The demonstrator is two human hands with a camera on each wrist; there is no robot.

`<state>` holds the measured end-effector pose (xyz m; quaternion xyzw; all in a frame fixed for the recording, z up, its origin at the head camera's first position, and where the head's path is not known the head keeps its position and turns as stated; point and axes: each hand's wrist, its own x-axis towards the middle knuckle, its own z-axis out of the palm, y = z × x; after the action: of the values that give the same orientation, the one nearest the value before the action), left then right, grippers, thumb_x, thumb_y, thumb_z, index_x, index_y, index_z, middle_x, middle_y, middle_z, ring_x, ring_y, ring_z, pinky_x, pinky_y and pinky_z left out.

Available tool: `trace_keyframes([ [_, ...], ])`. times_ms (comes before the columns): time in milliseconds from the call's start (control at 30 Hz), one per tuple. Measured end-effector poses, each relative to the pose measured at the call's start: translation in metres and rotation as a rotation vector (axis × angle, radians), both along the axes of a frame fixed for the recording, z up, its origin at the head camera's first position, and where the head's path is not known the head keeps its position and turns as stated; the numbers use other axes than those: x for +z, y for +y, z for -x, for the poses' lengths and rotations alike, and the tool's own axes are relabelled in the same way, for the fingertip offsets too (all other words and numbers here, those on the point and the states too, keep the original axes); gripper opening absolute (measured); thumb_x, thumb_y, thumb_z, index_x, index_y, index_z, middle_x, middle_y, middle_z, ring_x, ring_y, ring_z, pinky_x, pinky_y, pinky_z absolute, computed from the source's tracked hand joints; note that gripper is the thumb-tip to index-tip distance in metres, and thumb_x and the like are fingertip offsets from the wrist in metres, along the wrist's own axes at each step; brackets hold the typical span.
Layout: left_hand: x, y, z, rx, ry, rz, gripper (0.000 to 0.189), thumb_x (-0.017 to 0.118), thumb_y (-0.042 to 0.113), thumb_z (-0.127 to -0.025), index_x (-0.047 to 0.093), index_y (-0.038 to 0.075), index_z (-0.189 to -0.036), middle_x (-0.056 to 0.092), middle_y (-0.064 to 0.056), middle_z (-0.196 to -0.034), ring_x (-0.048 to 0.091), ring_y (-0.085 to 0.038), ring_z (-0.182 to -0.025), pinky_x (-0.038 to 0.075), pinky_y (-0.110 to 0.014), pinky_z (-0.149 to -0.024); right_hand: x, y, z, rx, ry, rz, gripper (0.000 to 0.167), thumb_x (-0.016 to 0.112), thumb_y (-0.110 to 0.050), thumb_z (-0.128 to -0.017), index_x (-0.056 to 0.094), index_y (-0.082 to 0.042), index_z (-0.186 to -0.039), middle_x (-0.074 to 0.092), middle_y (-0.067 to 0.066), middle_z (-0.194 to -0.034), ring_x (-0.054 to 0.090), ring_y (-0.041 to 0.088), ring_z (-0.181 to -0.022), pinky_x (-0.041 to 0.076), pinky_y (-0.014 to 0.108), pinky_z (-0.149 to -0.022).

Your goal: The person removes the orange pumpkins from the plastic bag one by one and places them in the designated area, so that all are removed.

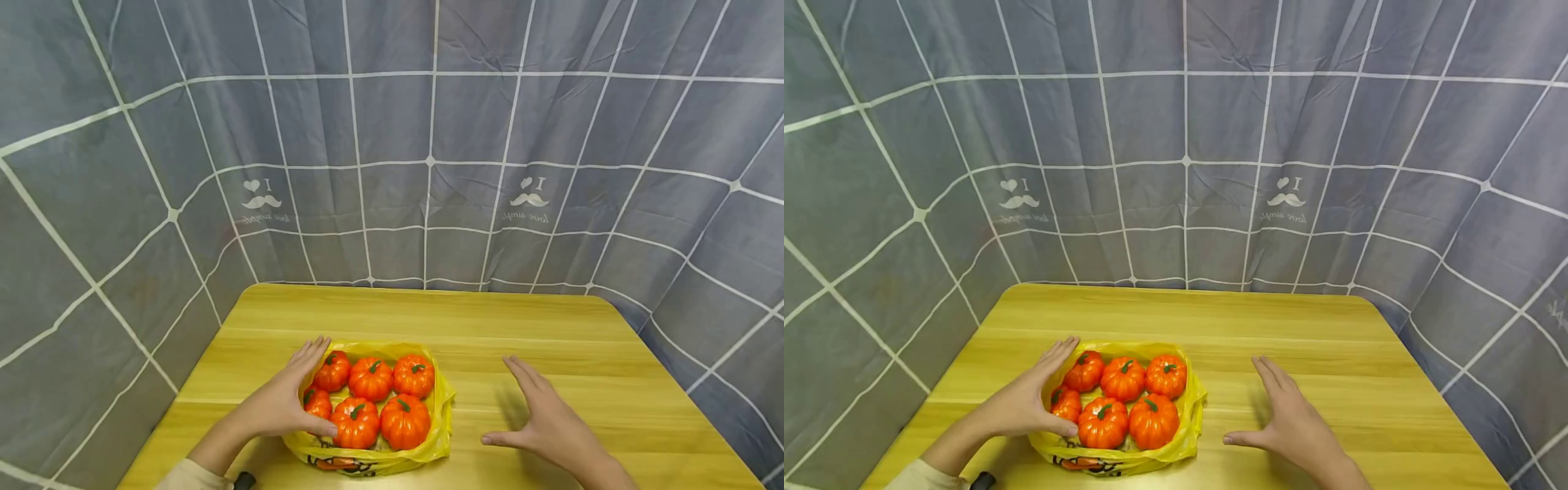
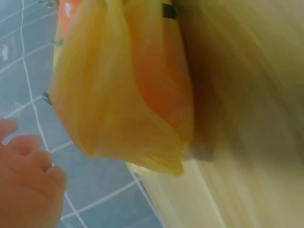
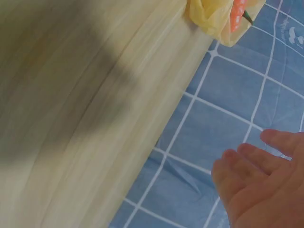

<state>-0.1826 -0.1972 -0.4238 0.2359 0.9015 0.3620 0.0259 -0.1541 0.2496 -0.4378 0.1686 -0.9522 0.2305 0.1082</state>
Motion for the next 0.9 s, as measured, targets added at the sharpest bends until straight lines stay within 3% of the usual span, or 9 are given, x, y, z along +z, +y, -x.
trace_keyframes([
  [200,-0.009,-0.013,0.003,-0.026,-0.006,-0.044,0.131,0.093,0.05,-0.064,0.016,0.014,-0.163,0.009,-0.019,-0.166,0.002,-0.043,-0.15,0.012,-0.072,-0.11,-0.005,-0.008,0.002,0.016,-0.035,0.091,0.12,0.087,-0.066,-0.061,0.039,-0.003,-0.151,0.042,0.025,-0.151,0.045,0.046,-0.132,0.042,0.065,-0.098],
  [433,-0.021,-0.028,0.004,-0.027,-0.035,-0.086,0.13,0.096,0.042,-0.064,0.016,0.009,-0.162,0.01,-0.02,-0.166,0.002,-0.047,-0.149,0.01,-0.071,-0.111,-0.013,-0.021,0.004,0.051,-0.083,0.181,0.113,0.09,-0.061,-0.062,0.043,-0.007,-0.149,0.045,0.022,-0.149,0.046,0.046,-0.132,0.042,0.066,-0.098],
  [733,-0.027,-0.037,0.003,-0.041,-0.106,-0.081,0.132,0.095,0.045,-0.064,0.016,0.005,-0.162,0.004,-0.021,-0.166,-0.005,-0.05,-0.148,0.003,-0.074,-0.109,-0.016,-0.04,0.004,0.078,-0.232,0.269,0.106,0.092,-0.052,-0.066,0.043,-0.01,-0.151,0.045,0.021,-0.15,0.045,0.046,-0.133,0.043,0.064,-0.1],
  [900,-0.029,-0.039,0.004,-0.056,-0.141,-0.081,0.132,0.095,0.044,-0.065,0.015,0.007,-0.162,0.001,-0.024,-0.165,-0.008,-0.051,-0.147,0.0,-0.075,-0.107,-0.021,-0.048,0.006,0.093,-0.234,0.292,0.104,0.092,-0.052,-0.065,0.046,-0.01,-0.149,0.047,0.018,-0.148,0.048,0.043,-0.131,0.044,0.06,-0.101],
])
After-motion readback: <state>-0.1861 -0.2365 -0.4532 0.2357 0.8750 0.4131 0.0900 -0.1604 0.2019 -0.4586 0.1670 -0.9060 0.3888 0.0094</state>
